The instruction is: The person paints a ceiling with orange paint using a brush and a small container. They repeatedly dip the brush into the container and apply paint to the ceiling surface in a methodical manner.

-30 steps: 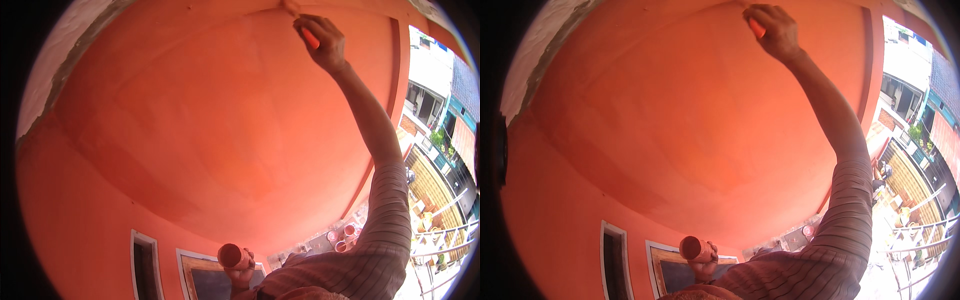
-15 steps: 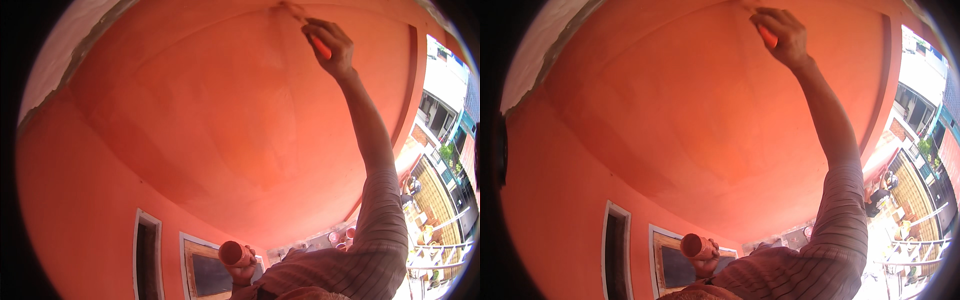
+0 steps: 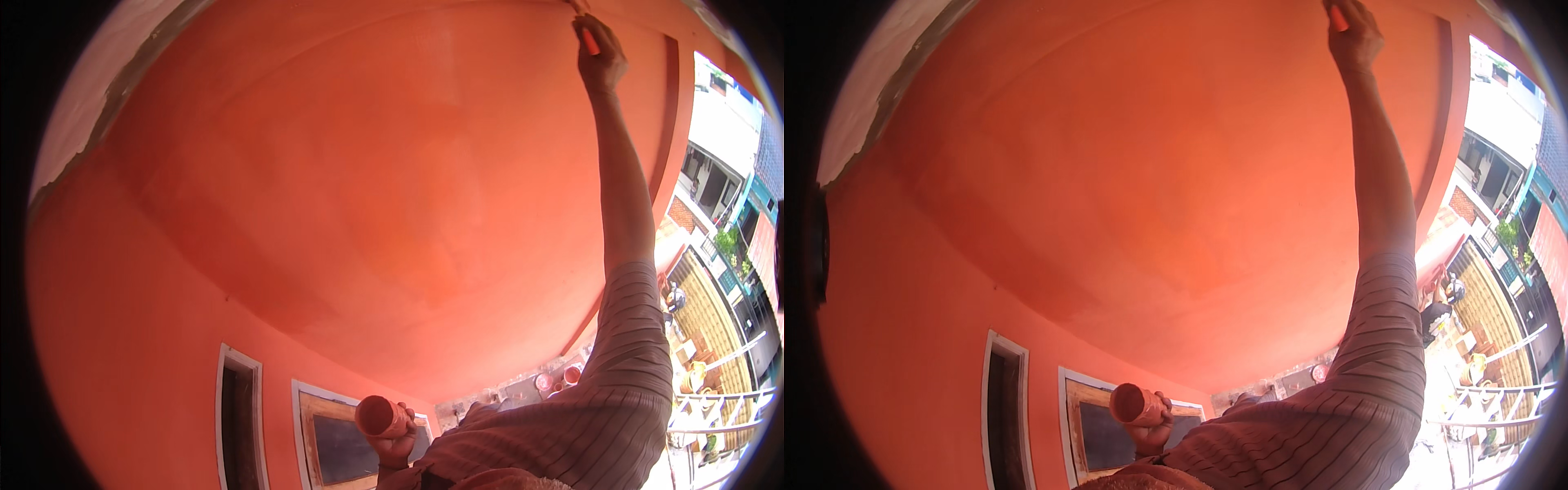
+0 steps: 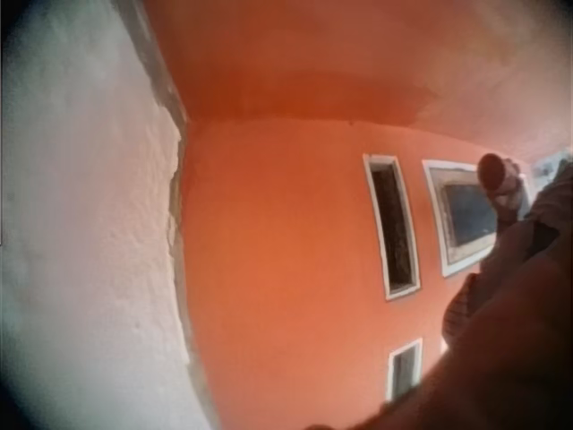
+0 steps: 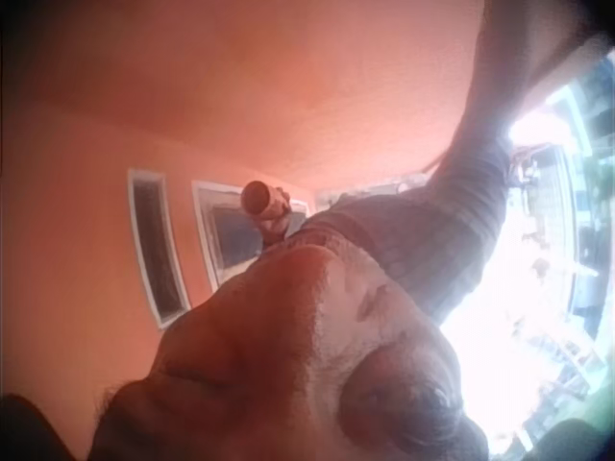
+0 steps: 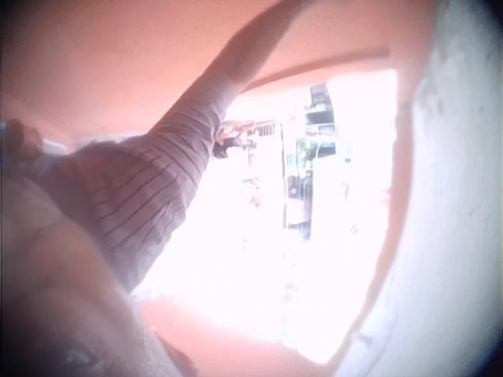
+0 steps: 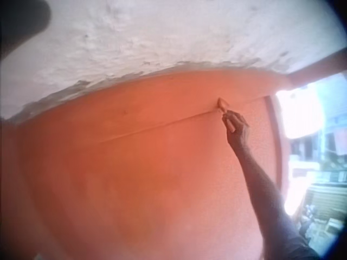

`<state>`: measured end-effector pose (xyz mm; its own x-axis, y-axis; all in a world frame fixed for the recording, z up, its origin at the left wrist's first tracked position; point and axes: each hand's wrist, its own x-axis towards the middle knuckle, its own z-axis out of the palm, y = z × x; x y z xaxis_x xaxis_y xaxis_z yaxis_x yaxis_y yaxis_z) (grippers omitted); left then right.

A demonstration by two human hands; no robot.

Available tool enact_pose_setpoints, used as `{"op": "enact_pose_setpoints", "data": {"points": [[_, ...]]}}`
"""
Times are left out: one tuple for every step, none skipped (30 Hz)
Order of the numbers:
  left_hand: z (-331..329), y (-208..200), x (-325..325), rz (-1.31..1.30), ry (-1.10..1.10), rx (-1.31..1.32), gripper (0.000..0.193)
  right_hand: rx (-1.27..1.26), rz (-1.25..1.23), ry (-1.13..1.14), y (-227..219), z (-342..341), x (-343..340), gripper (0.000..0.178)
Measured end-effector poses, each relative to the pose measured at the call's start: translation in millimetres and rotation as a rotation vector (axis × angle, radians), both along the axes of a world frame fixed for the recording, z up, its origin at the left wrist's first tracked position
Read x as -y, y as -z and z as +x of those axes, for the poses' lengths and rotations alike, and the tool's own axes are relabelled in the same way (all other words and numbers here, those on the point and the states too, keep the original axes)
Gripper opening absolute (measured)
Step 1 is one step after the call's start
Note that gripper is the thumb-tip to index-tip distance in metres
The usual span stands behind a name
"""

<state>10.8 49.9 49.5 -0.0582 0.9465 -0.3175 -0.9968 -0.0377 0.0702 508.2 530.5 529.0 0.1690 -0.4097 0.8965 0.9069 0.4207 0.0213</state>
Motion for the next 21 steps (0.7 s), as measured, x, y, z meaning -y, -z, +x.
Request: {"op": "enact_pose_setpoints", "data": {"points": [[1.6,-1.9,-2.4,-0.015,0.003,-0.002,0.059,0.038,0.01,0.018,6.1,-10.4,0.9,0.013],[3.5,-3.6,-5.4,-0.016,0.01,-0.012,0.059,0.077,0.019,0.036,15.6,-23.5,2.9,0.014],[5.7,-4.5,-9.3,-0.015,0.014,-0.019,0.059,0.097,-0.004,-0.008,26.8,-34.1,8.3,0.014],[8.0,-5.1,-13.1,-0.009,0.013,-0.028,0.059,0.123,0.029,-0.039,36.6,-40.0,15.3,0.014],[9.5,-5.1,-16.2,0.02,0.024,-0.045,0.059,0.154,0.045,-0.073,45.8,-46.4,21.0,0.014],[11.0,-4.4,-19.6,0.047,0.036,-0.063,0.059,0.194,0.063,-0.103,50.0,-49.8,24.5,0.014],[11.3,-3.9,-21.7,0.082,0.055,-0.078,0.06,0.229,0.125,-0.123,50.7,-49.0,26.9,0.014],[11.0,-3.1,-21.7,0.063,0.045,-0.073,0.06,0.176,0.114,-0.216,47.2,-44.0,27.3,0.013],[10.8,-2.0,-21.1,0.053,0.041,-0.066,0.06,0.138,0.125,-0.306,37.3,-36.7,24.7,0.013],[10.4,-0.7,-20.4,0.042,0.038,-0.057,0.061,0.129,0.175,-0.394,29.3,-30.3,20.1,0.013],[9.5,0.5,-19.2,0.036,0.04,-0.05,0.06,0.063,0.148,-0.359,19.8,-17.8,16.6,0.012],[8.2,1.4,-17.7,0.032,0.041,-0.043,0.06,0.026,0.144,-0.337,11.4,-6.1,12.0,0.012],[7.2,2.1,-16.7,0.041,0.049,-0.037,0.06,-0.011,0.142,-0.317,0.2,6.4,7.0,0.013],[6.5,2.9,-16.2,0.032,0.038,-0.031,0.06,-0.047,0.14,-0.296,-6.0,15.1,2.3,0.013],[6.4,3.4,-15.3,0.033,0.037,-0.027,0.06,-0.099,0.089,-0.344,-5.0,19.7,-2.0,0.013],[6.4,3.8,-15.1,0.037,0.045,-0.017,0.06,-0.125,0.029,-0.326,2.6,19.8,-5.1,0.013],[6.9,3.9,-15.7,0.038,0.044,-0.013,0.06,-0.152,-0.029,-0.306,13.2,17.2,-7.0,0.013],[7.4,4.0,-15.7,0.039,0.049,-0.005,0.06,-0.24,-0.149,-0.296,24.0,13.5,-7.6,0.012],[8.4,4.1,-16.7,0.056,0.061,0.01,0.06,-0.13,-0.084,-0.327,37.2,9.4,-5.7,0.012],[9.3,4.1,-18.8,0.061,0.057,0.002,0.06,-0.081,-0.074,-0.373,53.2,3.2,-2.5,0.011],[9.8,3.5,-18.4,0.067,0.06,-0.003,0.061,-0.035,-0.068,-0.41,64.6,-2.2,-0.9,0.011]]}}
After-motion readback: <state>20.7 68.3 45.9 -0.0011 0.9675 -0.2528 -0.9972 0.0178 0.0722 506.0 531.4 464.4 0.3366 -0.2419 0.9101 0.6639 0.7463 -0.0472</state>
